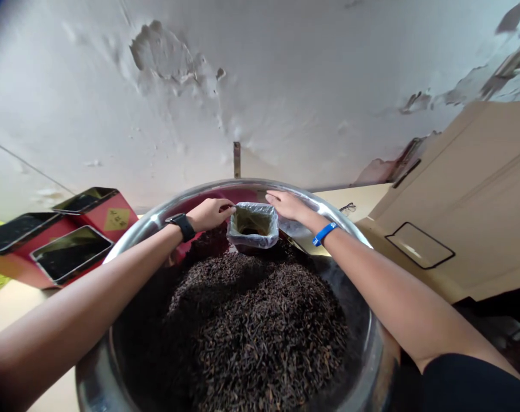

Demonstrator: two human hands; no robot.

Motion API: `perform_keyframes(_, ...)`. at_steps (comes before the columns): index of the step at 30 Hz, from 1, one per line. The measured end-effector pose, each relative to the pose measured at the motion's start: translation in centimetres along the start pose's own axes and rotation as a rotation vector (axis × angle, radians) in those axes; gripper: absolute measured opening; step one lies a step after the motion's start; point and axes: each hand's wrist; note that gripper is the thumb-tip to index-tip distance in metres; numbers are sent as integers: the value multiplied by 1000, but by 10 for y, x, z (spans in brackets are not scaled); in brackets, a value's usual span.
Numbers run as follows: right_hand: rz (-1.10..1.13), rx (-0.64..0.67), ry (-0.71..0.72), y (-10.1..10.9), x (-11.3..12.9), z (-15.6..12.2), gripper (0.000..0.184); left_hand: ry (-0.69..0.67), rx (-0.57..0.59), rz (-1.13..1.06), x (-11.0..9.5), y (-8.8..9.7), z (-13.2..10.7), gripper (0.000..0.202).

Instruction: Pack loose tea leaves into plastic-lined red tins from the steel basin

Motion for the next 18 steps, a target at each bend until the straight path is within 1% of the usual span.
perform_keyframes(3,225,48,187,-2,11,-3,44,31,32,52,3,3,3,39)
perform_keyframes(4,243,45,211,-4,14,-4,43,60,48,68,5,3,4,42)
perform_keyframes(5,222,20,203,-7,16,-5,40,97,79,75,8,3,5,43)
perform_keyframes(6,187,-24,173,-9,17,-5,36,137,137,69,10,3,5,41)
perform_keyframes(8,126,-115,101,-13,17,-5,32,241,335,33,15,1,2,32)
perform_keyframes(10,97,-182,66,-17,17,-5,36,349,549,8,19,-4,-4,24)
perform_keyframes(11,91,-210,63,-18,16,-5,36,391,638,7,20,-8,-9,23)
perform_keyframes(14,71,-291,64,-23,17,-6,37,469,829,21,19,-22,-23,38)
perform_keyframes(15,64,-301,72,-26,18,-6,36,483,885,30,18,-28,-27,43)
perform_keyframes(16,59,-293,87,-28,18,-6,35,485,927,43,16,-33,-31,48)
perform_keyframes(18,61,-234,122,-32,18,-5,33,447,986,65,11,-42,-36,57)
Point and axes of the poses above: each hand's wrist, its own z-axis towards the middle knuckle, its own y-axis out of the back of the hand, x = y × z, and after that the axes turned 10 degrees about -x, right-handed
